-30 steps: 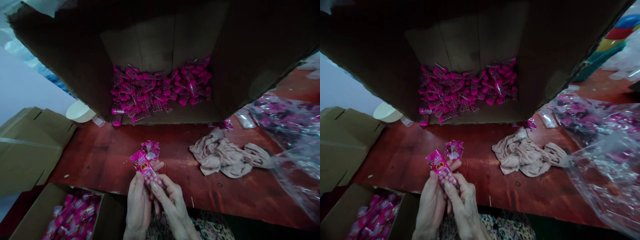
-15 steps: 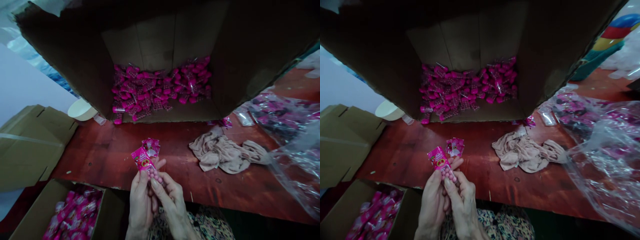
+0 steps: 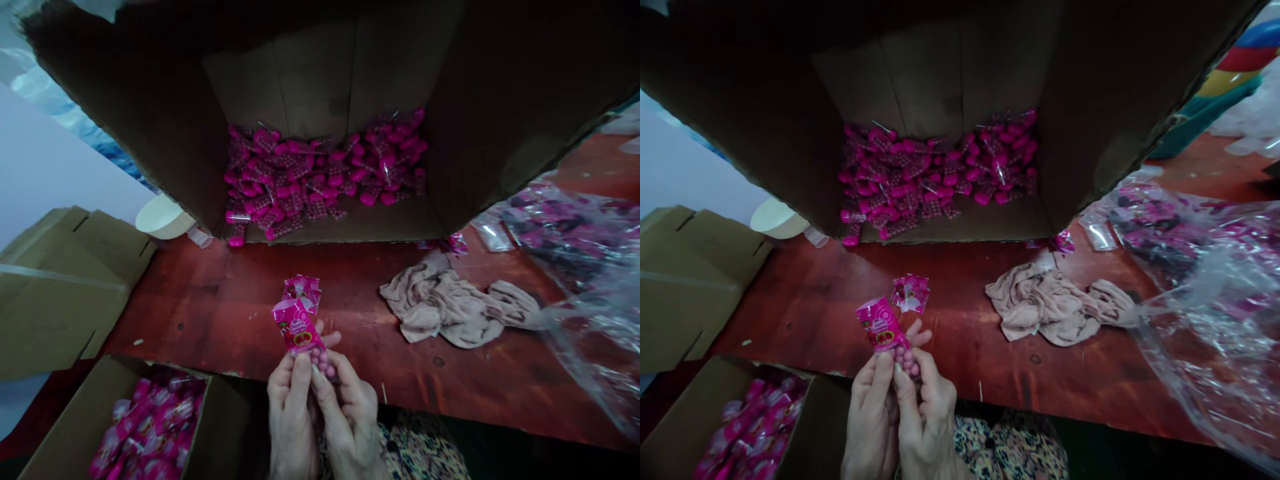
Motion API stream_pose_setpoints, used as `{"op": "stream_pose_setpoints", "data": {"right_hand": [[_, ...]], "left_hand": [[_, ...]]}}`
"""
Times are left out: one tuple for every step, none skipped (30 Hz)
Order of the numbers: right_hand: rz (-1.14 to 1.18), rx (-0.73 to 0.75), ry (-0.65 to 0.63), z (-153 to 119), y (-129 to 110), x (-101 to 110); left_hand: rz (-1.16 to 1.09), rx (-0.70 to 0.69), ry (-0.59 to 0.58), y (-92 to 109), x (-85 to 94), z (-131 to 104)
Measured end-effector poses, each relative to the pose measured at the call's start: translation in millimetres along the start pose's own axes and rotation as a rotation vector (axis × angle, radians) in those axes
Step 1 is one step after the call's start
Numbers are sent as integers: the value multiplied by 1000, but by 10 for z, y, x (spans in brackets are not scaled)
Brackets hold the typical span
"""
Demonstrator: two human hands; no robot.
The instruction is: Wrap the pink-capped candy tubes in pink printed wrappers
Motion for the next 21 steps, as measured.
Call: {"op": "stream_pose_setpoints", "data": {"right_hand": [[6,-7,-22,22,4,-22],[6,-11,-46,48,3,-49],[-1,-9,-61,76,-2,-68],[-18,-3,-68,102,-10,-79],[-43,11,-69,124,-21,-84],[-72,35,-68,141,-40,-86],[-103,65,-68,151,-64,-88],[-134,99,-66,155,-91,-86],[-166,138,-59,156,-123,-77],[-199,180,-57,156,-161,-71],[-230,231,-67,153,-209,-76],[-255,287,-89,147,-262,-94],[-272,347,-115,138,-317,-114],[-278,402,-132,130,-370,-124],[-272,449,-135,121,-416,-119],[-257,483,-121,115,-449,-96],[-238,498,-91,112,-464,-56],[-221,495,-54,111,-460,-10],[-203,481,-21,108,-441,30],[-185,460,4,102,-412,62],[-168,435,24,95,-377,85]], "left_hand": [[8,-2,0,1,5,6],[12,-1,1,2,14,18],[13,5,2,0,25,37],[8,15,3,-4,38,60],[-1,26,3,-7,51,86],[-14,35,4,-8,64,114],[-29,39,10,-3,79,142],[-42,39,20,6,95,169],[-51,35,34,20,111,192],[-58,26,48,40,122,210],[-60,16,54,61,121,223],[-56,6,50,83,105,228],[-49,-3,34,102,74,227],[-41,-12,9,119,31,217],[-36,-19,-18,129,-14,201],[-34,-20,-43,129,-58,179],[-35,-14,-62,116,-94,154],[-45,-6,-74,97,-122,129],[-57,4,-83,73,-144,106],[-70,12,-86,47,-159,87],[-81,18,-86,24,-167,74]]}}
Point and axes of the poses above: each hand's wrist, its own z-axis towards the middle knuckle, its own x-axis out of the back of the hand, y = z × x, the point moved 10 cm from there along z, towards the middle knuckle, and after that the axes turned 2 degrees about z, right-handed, at the moved point
